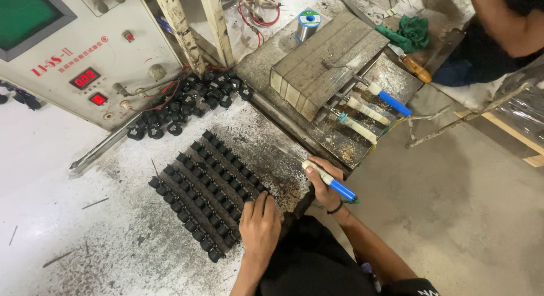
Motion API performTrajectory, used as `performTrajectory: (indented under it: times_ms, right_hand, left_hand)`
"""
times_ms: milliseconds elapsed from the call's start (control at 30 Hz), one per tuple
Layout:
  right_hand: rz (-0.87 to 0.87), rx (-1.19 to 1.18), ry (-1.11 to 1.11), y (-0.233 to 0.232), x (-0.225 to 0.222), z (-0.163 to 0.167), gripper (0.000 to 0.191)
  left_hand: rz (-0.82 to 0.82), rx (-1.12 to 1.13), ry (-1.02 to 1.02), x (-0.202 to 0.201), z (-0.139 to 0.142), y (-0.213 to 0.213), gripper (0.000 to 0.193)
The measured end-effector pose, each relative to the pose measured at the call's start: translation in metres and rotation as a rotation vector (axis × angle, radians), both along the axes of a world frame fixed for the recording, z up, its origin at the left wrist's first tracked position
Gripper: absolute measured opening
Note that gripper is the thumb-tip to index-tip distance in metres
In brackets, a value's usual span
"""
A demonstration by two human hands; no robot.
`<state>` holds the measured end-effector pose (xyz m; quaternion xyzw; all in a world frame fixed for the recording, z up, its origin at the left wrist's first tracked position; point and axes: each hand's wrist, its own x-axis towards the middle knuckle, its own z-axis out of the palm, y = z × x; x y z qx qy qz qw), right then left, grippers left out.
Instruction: The person uses a soldering iron to touch the wire ends of black wound coil bobbins arranged in rows on the workbench, producing smoke as each is treated, and moves finished coils aside while working through the batch one at a time.
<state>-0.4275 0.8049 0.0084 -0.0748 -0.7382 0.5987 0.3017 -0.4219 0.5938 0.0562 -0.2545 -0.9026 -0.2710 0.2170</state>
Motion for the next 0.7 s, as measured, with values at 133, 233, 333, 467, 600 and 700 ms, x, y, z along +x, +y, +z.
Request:
performTrajectory:
  times_ms: [133, 233, 333, 467, 600, 700]
  right_hand:
    - [0.018, -0.029, -0.018, -0.013, 0.0, 0.005, 0.031]
    - [0.021, -0.036, -0.027, -0.025, 0.0, 0.009, 0.029]
    - [0.013, -0.053, -0.038, -0.035, -0.002, 0.013, 0.029]
    - [0.011, -0.093, -0.046, -0.04, -0.006, 0.017, 0.03]
    - [0.007, -0.102, -0.058, -0.037, -0.008, 0.019, 0.03]
    - [0.01, -0.1, -0.036, -0.032, -0.009, 0.021, 0.03]
  left_hand:
    - [-0.009, 0.014, -0.015, 0.002, 0.006, -0.013, 0.023]
    - [-0.014, 0.034, -0.015, 0.002, 0.008, -0.024, 0.025]
    - [-0.022, 0.054, -0.047, 0.0, 0.006, -0.032, 0.026]
    - [-0.023, 0.057, -0.025, -0.002, 0.003, -0.035, 0.026]
    - [-0.022, 0.071, -0.024, -0.004, 0.002, -0.032, 0.023]
    - [-0.013, 0.056, -0.022, -0.005, 0.002, -0.026, 0.022]
